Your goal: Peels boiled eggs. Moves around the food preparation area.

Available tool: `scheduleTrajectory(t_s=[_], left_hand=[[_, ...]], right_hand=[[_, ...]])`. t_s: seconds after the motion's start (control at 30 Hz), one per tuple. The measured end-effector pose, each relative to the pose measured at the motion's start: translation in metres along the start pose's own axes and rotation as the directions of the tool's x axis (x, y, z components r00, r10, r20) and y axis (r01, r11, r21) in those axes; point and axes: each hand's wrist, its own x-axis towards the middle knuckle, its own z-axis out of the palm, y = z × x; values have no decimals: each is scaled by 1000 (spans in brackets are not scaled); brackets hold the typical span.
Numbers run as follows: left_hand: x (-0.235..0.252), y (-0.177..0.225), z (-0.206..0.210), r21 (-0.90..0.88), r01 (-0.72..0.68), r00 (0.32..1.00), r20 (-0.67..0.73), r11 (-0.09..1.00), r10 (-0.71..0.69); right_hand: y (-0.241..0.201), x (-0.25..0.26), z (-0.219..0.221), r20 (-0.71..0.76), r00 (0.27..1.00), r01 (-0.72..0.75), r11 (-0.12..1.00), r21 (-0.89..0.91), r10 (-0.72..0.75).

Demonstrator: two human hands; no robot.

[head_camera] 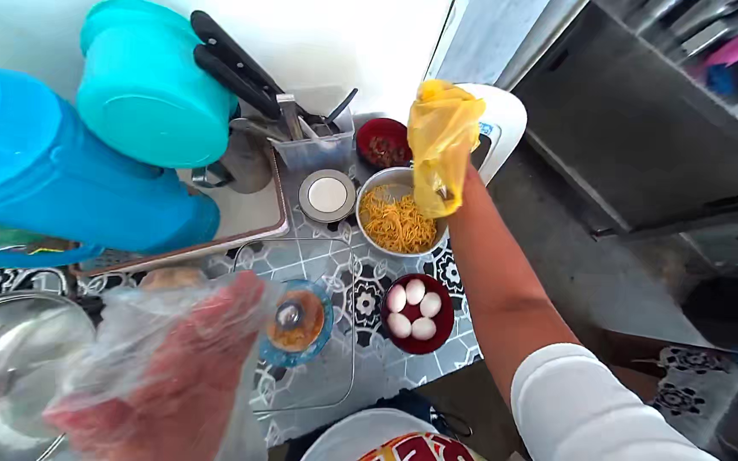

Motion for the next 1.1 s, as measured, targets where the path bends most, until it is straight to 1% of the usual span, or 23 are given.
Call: scheduleTrajectory(t_s=[0.03,0.07,0.1,0.13,0.17,0.2,0.23,0.33,0.4,0.47,0.5,0.57,0.63,0.67,0.7,0.77,0.8,0.83,0.87,0.9,0.97,1.03,1.1], left_hand=[[7,-8,7,-24,-2,1000,10,1000,2],[13,-15,13,-33,-2,1000,8,999,2],[18,-21,18,-25,5,1000,4,1000,-5],[22,-25,23,-5,18,1000,-13,1000,-18],[28,-28,29,21,28,999,-36,999,-27],[34,-30,36,51,31,998,-58,998,-28],[40,-32,44,105,29,996,-83,994,-20],[62,-39,70,216,25,995,-95,976,-4],[81,-47,88,304,-4,997,-68,953,26],[102,-58,113,492,-65,996,-26,868,89],[113,-68,125,636,-91,994,8,767,111],[133,-106,130,782,-123,989,145,612,14],[160,-154,131,883,-232,955,287,408,-78],[170,-174,130,923,-256,937,310,289,-161],[178,-192,129,949,-263,920,301,174,-252],[189,-218,122,966,-258,888,229,-20,-398],[191,-221,121,964,-247,890,187,-95,-416],[192,-223,121,971,-206,898,140,-118,-418],[190,-224,121,977,-181,909,121,-115,-400],[185,-228,118,979,-182,924,139,-90,-357],[176,-237,113,986,-163,960,154,-21,-236],[167,-253,107,985,-165,971,154,-42,-182],[165,-258,108,990,-105,936,65,-96,-347]], right_hand=[[-2,8,7,-90,994,-77,973,-218,59],[-5,17,15,-180,977,-189,867,-461,117],[-8,24,21,-235,952,-307,650,-695,198],[-6,35,30,-287,929,-356,356,-864,233],[3,51,29,-296,923,-324,82,-943,246],[11,63,21,-294,919,-292,-49,-955,263],[12,65,16,-279,913,-268,-81,-960,297],[-5,22,9,-200,900,-257,103,-961,387],[2,-13,4,-132,899,-137,-18,-990,417],[20,-38,-4,-98,842,12,-201,-980,531],[29,-45,-9,-94,804,63,-241,-968,587],[39,-51,-24,-90,727,98,-233,-968,680],[31,-56,-39,12,749,142,-142,-980,662],[26,-62,-50,97,796,199,-107,-974,598],[18,-69,-60,141,820,242,-113,-964,554],[-22,-79,-55,0,756,180,-208,-962,654],[-47,-83,-46,-86,722,130,-257,-958,686],[-67,-88,-41,-85,755,106,-248,-963,651],[-79,-96,-39,11,836,131,-180,-975,549],[-79,-100,-41,181,897,236,-92,-967,404],[-61,-86,-39,418,865,400,123,-908,278],[-23,-60,-42,493,791,394,317,-863,361],[15,-37,-50,418,747,282,324,-903,517]])
